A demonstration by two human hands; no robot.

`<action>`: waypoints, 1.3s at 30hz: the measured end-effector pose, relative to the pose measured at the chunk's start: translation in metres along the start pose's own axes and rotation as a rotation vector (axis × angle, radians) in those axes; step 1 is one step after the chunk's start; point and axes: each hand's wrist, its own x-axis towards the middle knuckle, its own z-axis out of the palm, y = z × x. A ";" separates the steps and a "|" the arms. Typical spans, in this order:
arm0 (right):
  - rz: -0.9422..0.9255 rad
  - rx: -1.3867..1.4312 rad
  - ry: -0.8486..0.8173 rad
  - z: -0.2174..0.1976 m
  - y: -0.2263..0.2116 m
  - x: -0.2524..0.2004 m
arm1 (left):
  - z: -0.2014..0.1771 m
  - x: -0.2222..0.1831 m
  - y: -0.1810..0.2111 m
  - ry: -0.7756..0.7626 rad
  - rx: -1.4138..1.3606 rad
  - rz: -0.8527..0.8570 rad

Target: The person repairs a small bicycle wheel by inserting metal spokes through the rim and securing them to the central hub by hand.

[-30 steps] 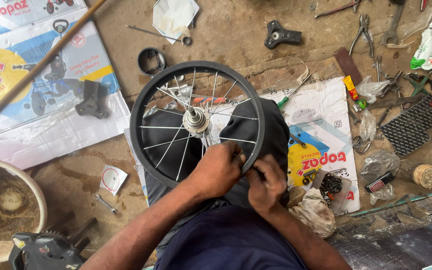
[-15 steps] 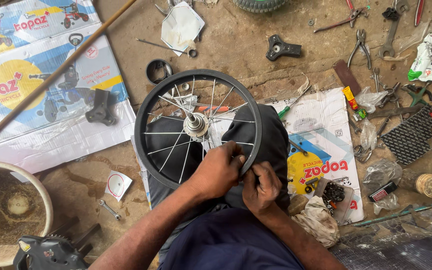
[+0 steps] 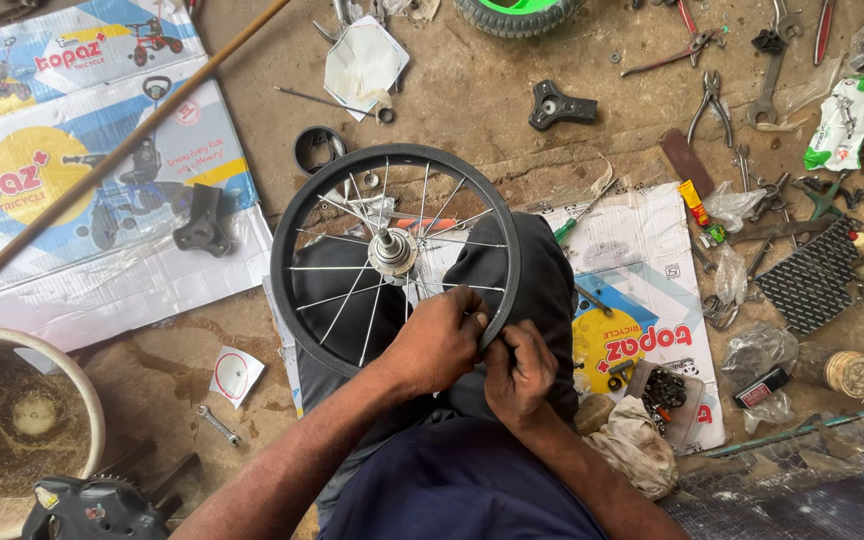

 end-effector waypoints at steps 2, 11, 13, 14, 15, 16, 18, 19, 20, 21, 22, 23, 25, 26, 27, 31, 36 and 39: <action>-0.015 0.002 -0.013 0.000 -0.003 0.002 | 0.000 0.001 0.004 -0.006 0.015 -0.059; -0.085 -0.008 0.034 -0.004 -0.010 0.006 | 0.004 -0.007 -0.005 0.046 0.130 0.139; -0.087 -0.042 0.032 -0.003 -0.009 0.004 | 0.001 -0.019 -0.007 0.026 0.101 0.246; -0.098 -0.042 0.028 -0.002 -0.007 0.005 | -0.002 -0.025 -0.007 0.003 0.112 0.286; -0.109 -0.043 0.025 -0.002 -0.005 0.006 | -0.003 -0.028 -0.007 -0.020 0.123 0.326; -0.114 -0.044 0.017 -0.003 -0.006 0.005 | 0.001 -0.032 -0.006 0.009 0.212 0.343; -0.132 -0.021 -0.024 -0.007 -0.007 0.006 | 0.011 -0.041 -0.003 0.078 0.395 0.380; -0.146 -0.007 -0.044 -0.009 -0.007 0.008 | 0.014 -0.044 -0.001 0.082 0.388 0.316; -0.138 0.007 -0.046 -0.009 -0.008 0.011 | 0.016 -0.047 0.000 0.088 0.383 0.255; -0.129 0.021 -0.049 -0.009 -0.008 0.013 | 0.016 -0.049 0.001 0.093 0.377 0.193; -0.112 0.030 -0.053 -0.010 -0.009 0.012 | 0.017 -0.049 0.000 0.111 0.344 0.224; -0.082 0.028 -0.046 -0.011 -0.010 0.011 | 0.017 -0.047 -0.002 0.129 0.311 0.256; -0.030 0.025 -0.036 -0.012 -0.010 0.010 | 0.018 -0.045 -0.004 0.156 0.273 0.294; -0.039 0.017 -0.033 -0.013 -0.010 0.009 | 0.020 -0.043 -0.005 0.161 0.267 0.300; -0.048 0.009 -0.030 -0.013 -0.009 0.007 | 0.020 -0.042 -0.005 0.166 0.262 0.305; -0.083 0.010 -0.024 -0.010 -0.005 0.007 | 0.014 -0.043 -0.002 0.146 0.231 0.285; -0.067 -0.001 -0.007 -0.008 -0.006 0.006 | 0.015 -0.043 -0.001 0.133 0.224 0.273; -0.084 -0.014 -0.015 -0.007 -0.007 0.007 | 0.015 -0.043 -0.003 0.154 0.198 0.300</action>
